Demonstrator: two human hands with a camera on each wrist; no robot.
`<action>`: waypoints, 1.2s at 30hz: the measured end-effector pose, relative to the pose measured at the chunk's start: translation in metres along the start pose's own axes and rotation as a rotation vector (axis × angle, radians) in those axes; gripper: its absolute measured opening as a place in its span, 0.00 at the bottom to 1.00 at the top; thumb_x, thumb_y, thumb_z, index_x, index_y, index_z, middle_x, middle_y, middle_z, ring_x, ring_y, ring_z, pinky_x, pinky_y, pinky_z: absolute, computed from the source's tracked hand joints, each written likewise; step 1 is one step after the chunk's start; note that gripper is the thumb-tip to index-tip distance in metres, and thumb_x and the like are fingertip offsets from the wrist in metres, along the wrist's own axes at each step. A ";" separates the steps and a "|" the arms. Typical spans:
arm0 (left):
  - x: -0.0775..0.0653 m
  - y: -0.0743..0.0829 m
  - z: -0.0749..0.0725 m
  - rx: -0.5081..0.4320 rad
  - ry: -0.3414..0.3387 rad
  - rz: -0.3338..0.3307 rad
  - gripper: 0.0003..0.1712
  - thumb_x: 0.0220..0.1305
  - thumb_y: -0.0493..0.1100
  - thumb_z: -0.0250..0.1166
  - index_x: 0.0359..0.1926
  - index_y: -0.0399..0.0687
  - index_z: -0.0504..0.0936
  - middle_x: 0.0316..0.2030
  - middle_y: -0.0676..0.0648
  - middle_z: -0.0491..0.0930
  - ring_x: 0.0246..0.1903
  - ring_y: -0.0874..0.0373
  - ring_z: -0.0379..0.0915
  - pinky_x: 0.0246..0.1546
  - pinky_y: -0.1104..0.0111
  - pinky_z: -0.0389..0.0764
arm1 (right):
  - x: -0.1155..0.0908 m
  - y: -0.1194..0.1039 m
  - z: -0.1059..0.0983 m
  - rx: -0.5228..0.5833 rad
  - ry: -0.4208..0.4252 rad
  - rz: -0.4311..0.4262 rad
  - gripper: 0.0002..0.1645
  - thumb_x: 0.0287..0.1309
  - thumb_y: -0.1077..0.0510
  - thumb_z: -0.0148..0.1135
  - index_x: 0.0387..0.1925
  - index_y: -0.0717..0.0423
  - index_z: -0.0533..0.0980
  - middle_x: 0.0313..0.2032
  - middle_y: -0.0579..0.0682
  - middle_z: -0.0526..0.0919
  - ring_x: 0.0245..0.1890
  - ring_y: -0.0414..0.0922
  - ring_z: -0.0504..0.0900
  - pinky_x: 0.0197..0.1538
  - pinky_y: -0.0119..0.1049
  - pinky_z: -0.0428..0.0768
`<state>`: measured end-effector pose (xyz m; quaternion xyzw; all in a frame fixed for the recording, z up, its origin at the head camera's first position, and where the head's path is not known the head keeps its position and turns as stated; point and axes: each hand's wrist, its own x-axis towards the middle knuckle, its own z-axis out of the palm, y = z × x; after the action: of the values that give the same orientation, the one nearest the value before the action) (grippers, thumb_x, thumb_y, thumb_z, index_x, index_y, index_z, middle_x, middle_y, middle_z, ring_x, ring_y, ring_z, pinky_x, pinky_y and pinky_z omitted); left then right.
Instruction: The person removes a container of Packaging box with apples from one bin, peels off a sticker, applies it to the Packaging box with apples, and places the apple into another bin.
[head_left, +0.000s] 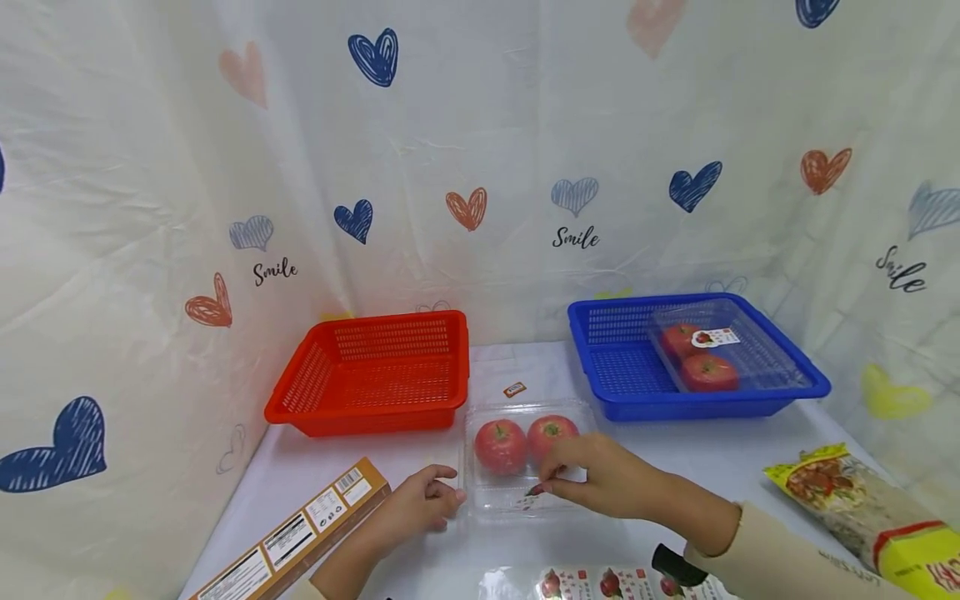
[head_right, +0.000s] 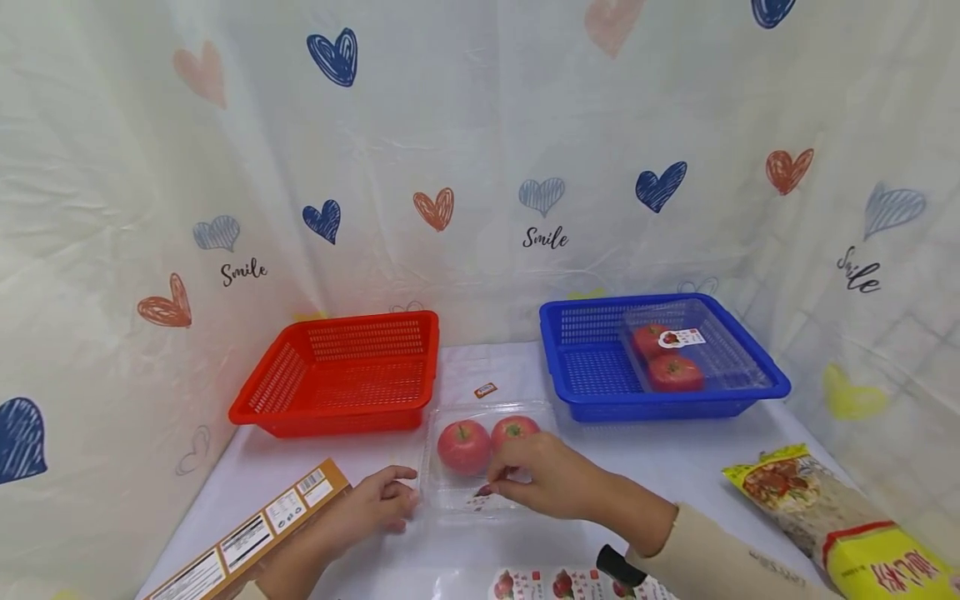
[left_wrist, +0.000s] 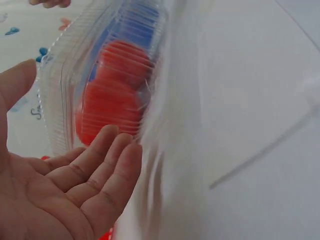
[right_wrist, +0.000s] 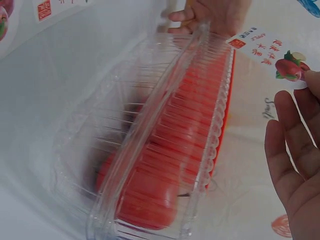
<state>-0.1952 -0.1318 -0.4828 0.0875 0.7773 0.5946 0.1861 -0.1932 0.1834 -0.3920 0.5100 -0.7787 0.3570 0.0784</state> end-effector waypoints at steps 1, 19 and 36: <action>0.001 0.000 0.000 -0.032 0.003 -0.008 0.33 0.63 0.47 0.68 0.62 0.35 0.67 0.38 0.43 0.81 0.35 0.50 0.79 0.38 0.58 0.84 | 0.001 0.001 0.000 0.024 -0.012 0.036 0.11 0.55 0.65 0.68 0.35 0.46 0.79 0.33 0.34 0.83 0.35 0.32 0.80 0.37 0.33 0.82; 0.012 0.004 0.011 -0.222 0.049 -0.058 0.33 0.62 0.46 0.69 0.62 0.36 0.65 0.34 0.43 0.81 0.27 0.53 0.79 0.36 0.61 0.84 | 0.024 0.016 -0.006 0.235 0.042 0.453 0.09 0.65 0.66 0.58 0.44 0.53 0.79 0.38 0.45 0.82 0.38 0.45 0.81 0.43 0.38 0.83; 0.011 0.005 0.012 -0.223 0.046 -0.076 0.33 0.63 0.46 0.68 0.63 0.39 0.65 0.32 0.45 0.80 0.27 0.53 0.78 0.36 0.61 0.83 | 0.040 0.041 -0.002 0.276 0.149 0.718 0.14 0.55 0.68 0.66 0.45 0.59 0.79 0.38 0.48 0.81 0.39 0.48 0.79 0.39 0.35 0.83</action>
<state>-0.2011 -0.1158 -0.4827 0.0231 0.7131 0.6718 0.1992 -0.2471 0.1645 -0.3901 0.1838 -0.8443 0.4991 -0.0645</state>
